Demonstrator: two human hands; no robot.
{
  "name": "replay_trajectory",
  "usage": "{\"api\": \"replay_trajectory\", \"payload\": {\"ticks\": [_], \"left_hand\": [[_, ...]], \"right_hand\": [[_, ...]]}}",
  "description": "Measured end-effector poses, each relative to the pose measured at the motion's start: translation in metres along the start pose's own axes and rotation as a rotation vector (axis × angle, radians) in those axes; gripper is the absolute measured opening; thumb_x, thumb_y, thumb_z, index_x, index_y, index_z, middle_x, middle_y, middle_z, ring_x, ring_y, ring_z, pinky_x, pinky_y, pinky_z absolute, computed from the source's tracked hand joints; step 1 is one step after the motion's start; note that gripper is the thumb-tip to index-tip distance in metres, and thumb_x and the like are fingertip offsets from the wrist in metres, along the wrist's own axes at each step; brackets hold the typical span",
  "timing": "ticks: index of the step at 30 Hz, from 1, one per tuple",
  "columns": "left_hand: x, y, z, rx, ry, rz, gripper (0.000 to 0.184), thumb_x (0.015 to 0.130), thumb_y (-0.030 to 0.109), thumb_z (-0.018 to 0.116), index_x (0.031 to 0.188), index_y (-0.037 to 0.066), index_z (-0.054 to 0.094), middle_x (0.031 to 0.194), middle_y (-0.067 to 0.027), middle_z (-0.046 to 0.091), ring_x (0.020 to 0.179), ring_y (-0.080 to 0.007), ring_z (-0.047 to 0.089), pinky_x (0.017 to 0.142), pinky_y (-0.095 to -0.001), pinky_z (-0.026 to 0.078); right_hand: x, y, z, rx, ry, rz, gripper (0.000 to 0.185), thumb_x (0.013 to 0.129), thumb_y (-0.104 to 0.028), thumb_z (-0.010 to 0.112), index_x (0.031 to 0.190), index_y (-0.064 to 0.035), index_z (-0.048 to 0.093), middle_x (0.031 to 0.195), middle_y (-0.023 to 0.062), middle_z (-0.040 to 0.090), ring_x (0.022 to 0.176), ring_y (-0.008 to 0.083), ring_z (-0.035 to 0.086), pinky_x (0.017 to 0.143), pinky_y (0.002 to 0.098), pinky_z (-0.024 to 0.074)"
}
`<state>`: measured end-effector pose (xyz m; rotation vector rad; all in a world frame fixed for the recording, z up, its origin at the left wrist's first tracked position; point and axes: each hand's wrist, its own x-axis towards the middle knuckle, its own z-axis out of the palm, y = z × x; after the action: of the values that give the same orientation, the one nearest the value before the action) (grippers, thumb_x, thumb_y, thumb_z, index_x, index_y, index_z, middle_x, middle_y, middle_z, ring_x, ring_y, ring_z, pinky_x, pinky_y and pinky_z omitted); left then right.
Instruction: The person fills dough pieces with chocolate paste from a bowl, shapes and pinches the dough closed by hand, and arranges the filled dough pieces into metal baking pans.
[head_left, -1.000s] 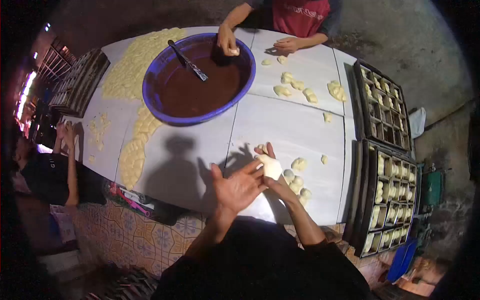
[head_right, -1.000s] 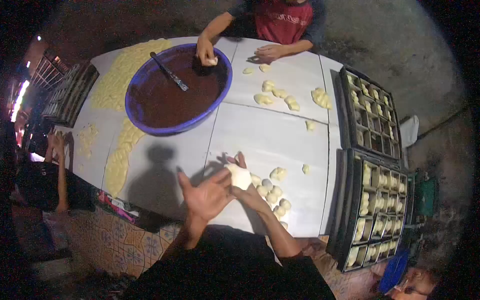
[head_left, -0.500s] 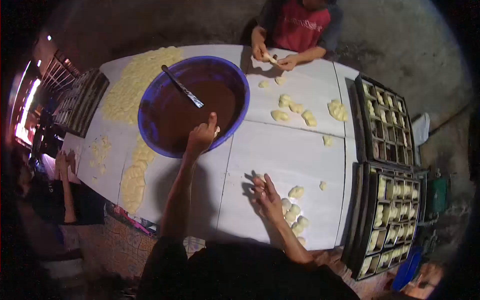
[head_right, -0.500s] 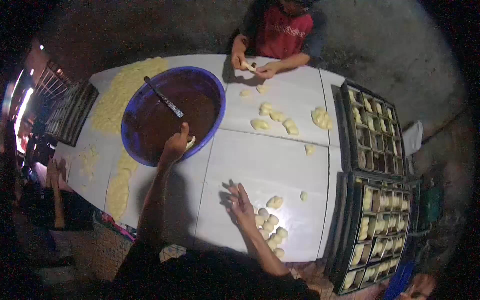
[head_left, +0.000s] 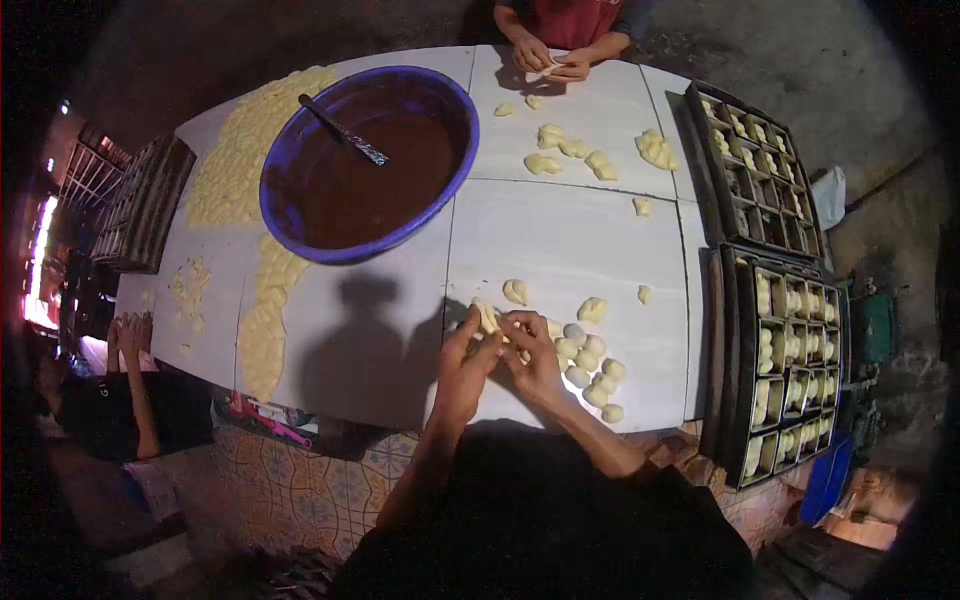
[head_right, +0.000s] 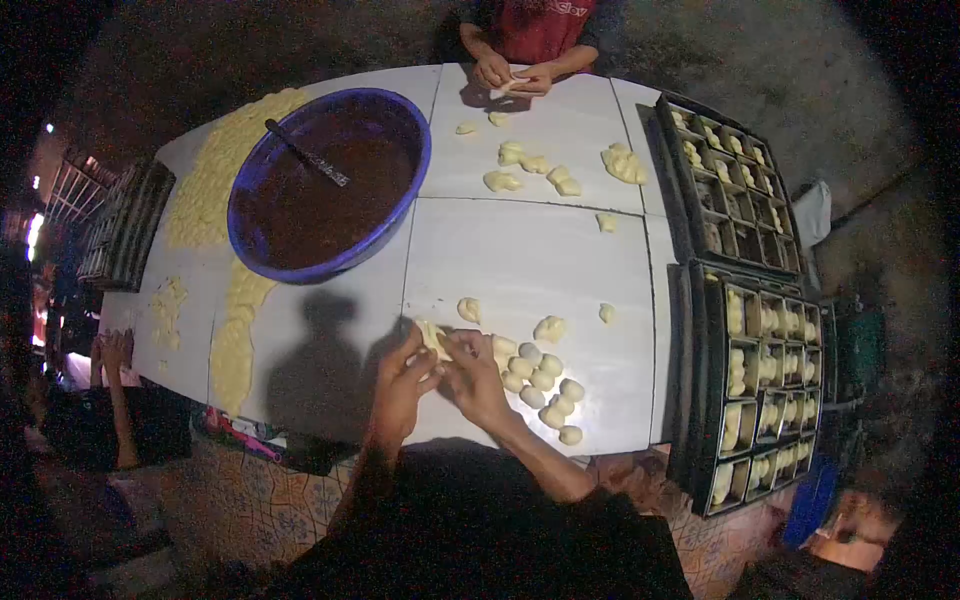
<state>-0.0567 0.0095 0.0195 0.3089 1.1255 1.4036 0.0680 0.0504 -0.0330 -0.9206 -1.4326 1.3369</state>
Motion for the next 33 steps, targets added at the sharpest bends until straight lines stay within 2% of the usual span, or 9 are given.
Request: {"api": "replay_trajectory", "payload": {"ticks": [2,7,10,16,19,23,27,28,33], "left_hand": [[-0.007,-0.008,-0.003,0.6,-0.089,0.301,0.033,0.09,-0.001,0.058,0.122,-0.008,0.054,0.114,-0.0139,0.055,0.101,-0.0185,0.06,0.086,-0.0327,0.052],[-0.027,-0.026,-0.001,0.538,-0.203,0.313,0.024,0.089,-0.002,0.058,0.111,-0.011,0.058,0.106,-0.0121,0.056,0.091,-0.0175,0.062,0.078,-0.0288,0.054],[-0.033,-0.041,0.003,0.597,-0.283,0.395,0.021,0.089,0.011,0.065,0.103,-0.005,0.063,0.096,-0.008,0.058,0.084,-0.0127,0.06,0.071,-0.0235,0.053],[-0.048,-0.081,0.015,0.532,-0.287,-0.007,0.015,0.09,0.011,0.064,0.093,-0.003,0.061,0.09,-0.0056,0.062,0.076,-0.0105,0.06,0.065,-0.0235,0.053],[-0.052,-0.102,0.01,0.819,-0.481,0.077,0.028,0.086,0.006,0.067,0.109,0.001,0.053,0.084,-0.0055,0.062,0.076,-0.0088,0.059,0.064,-0.0243,0.052],[-0.07,-0.107,0.021,0.461,-0.691,-0.084,0.052,0.08,-0.012,0.063,0.124,0.003,0.039,0.101,-0.0083,0.054,0.091,-0.0184,0.063,0.075,-0.0277,0.053],[-0.07,-0.125,0.024,0.485,-0.625,0.185,0.04,0.08,-0.013,0.06,0.116,0.001,0.049,0.11,-0.0064,0.054,0.099,-0.014,0.058,0.085,-0.0276,0.05],[-0.072,-0.116,0.032,0.446,-0.467,0.044,0.029,0.082,-0.008,0.06,0.109,-0.002,0.054,0.1,-0.0115,0.062,0.099,-0.022,0.062,0.093,-0.0333,0.047],[-0.046,-0.119,0.006,0.403,-0.411,-0.038,0.02,0.084,-0.003,0.056,0.104,-0.007,0.053,0.091,-0.0148,0.064,0.09,-0.0239,0.066,0.082,-0.0304,0.051]], "right_hand": [[-0.006,-0.015,-0.019,-0.56,-0.183,-0.351,0.029,0.08,0.003,0.064,0.109,-0.0019,0.066,0.109,0.0092,0.051,0.082,0.0155,0.048,0.071,0.023,0.0446],[-0.027,-0.032,-0.04,0.087,0.041,-0.036,0.021,0.081,-0.002,0.065,0.101,-0.0009,0.066,0.104,0.0106,0.059,0.097,0.0208,0.057,0.079,0.0296,0.0469],[-0.041,-0.046,-0.051,-0.196,-0.166,-0.154,0.024,0.083,-0.008,0.066,0.106,-0.0017,0.067,0.106,0.0115,0.059,0.102,0.0217,0.057,0.083,0.0331,0.0472],[-0.103,-0.036,-0.067,-0.219,0.18,0.027,0.013,0.088,-0.007,0.063,0.094,0.0015,0.07,0.07,0.0072,0.064,0.061,0.0152,0.057,0.059,0.0279,0.0452],[-0.123,-0.039,-0.076,-0.346,0.246,0.013,0.029,0.094,-0.014,0.059,0.119,0.001,0.059,0.1,0.0071,0.064,0.082,0.0105,0.055,0.063,0.0265,0.0466],[-0.16,-0.027,-0.119,0.315,-0.293,0.801,0.044,0.093,-0.018,0.059,0.132,-0.0022,0.047,0.121,0.0115,0.057,0.099,0.0205,0.057,0.077,0.0312,0.0527],[-0.158,-0.041,-0.138,-0.488,0.01,0.39,0.038,0.082,0.004,0.058,0.12,0.0001,0.058,0.111,0.0144,0.063,0.096,0.0243,0.062,0.082,0.0317,0.0516],[-0.151,-0.029,-0.146,-0.466,0.176,0.392,0.036,0.08,0.007,0.055,0.115,0.0013,0.06,0.107,0.0173,0.064,0.098,0.0241,0.063,0.086,0.0322,0.0491],[-0.14,0.021,-0.172,-0.299,0.246,0.298,0.041,0.074,0.001,0.067,0.114,0.0004,0.061,0.121,0.0185,0.058,0.109,0.029,0.059,0.092,0.0371,0.0481]]}}
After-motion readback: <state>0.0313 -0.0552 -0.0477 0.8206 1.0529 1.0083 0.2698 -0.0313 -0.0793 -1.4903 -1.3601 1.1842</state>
